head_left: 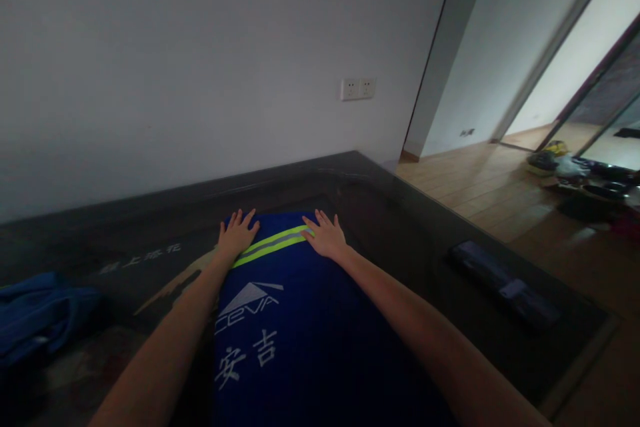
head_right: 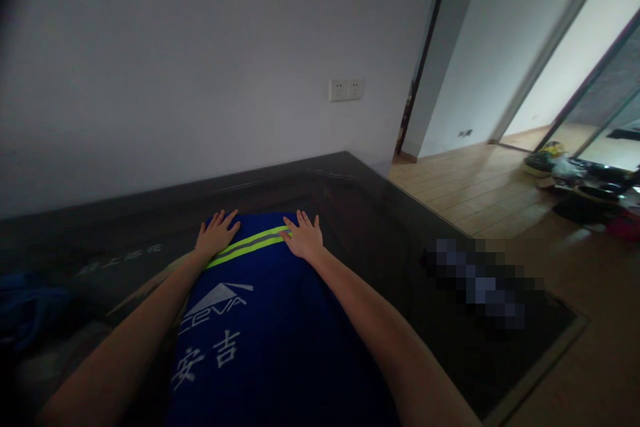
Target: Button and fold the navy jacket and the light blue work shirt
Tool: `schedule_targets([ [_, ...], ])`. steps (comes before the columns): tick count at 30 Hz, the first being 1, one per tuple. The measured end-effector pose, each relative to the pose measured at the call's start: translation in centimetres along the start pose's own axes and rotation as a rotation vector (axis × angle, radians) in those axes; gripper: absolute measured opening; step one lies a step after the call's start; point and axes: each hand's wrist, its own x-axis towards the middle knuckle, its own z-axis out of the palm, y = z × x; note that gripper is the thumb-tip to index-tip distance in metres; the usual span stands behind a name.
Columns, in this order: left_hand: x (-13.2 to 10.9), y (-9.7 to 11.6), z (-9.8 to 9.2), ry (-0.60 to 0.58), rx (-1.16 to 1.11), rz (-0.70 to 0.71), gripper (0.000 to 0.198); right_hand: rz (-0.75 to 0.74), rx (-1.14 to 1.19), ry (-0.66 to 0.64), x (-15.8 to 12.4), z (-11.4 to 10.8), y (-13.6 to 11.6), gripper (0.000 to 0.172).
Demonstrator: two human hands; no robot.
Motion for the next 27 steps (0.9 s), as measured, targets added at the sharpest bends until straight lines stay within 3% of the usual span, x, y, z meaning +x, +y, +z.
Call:
schedule_targets([
  [5,-2.1,0.8,-2.3,0.288,-0.138,-0.017,0.050,-0.012,0.005,0.031,-0.1,-0.1,-0.2,0.060],
  [7,-3.8,1.3,-3.5,0.343,-0.158,-0.025,0.047,-0.021,0.001,0.069,-0.3,-0.2,-0.4,0.058],
  [12,-10.2,2.8,-7.0,0.243,-0.175,0.057,0.041,-0.149,-0.044,0.260,-1.1,-0.9,-0.9,0.047],
  [18,-20.2,3.6,-10.5,-0.006,-0.138,0.199,0.038,-0.351,-0.002,0.307,-3.3,-3.2,-3.0,0.040],
  [23,-27.6,3.8,-9.0,-0.086,-0.096,0.321,0.048,-0.464,0.083,0.169,-10.5,-4.9,-4.6,0.050],
  [27,-30.3,3.7,-6.8,-0.085,-0.039,0.403,0.062,-0.461,0.007,-0.036,-17.0,-4.5,-3.0,0.060],
])
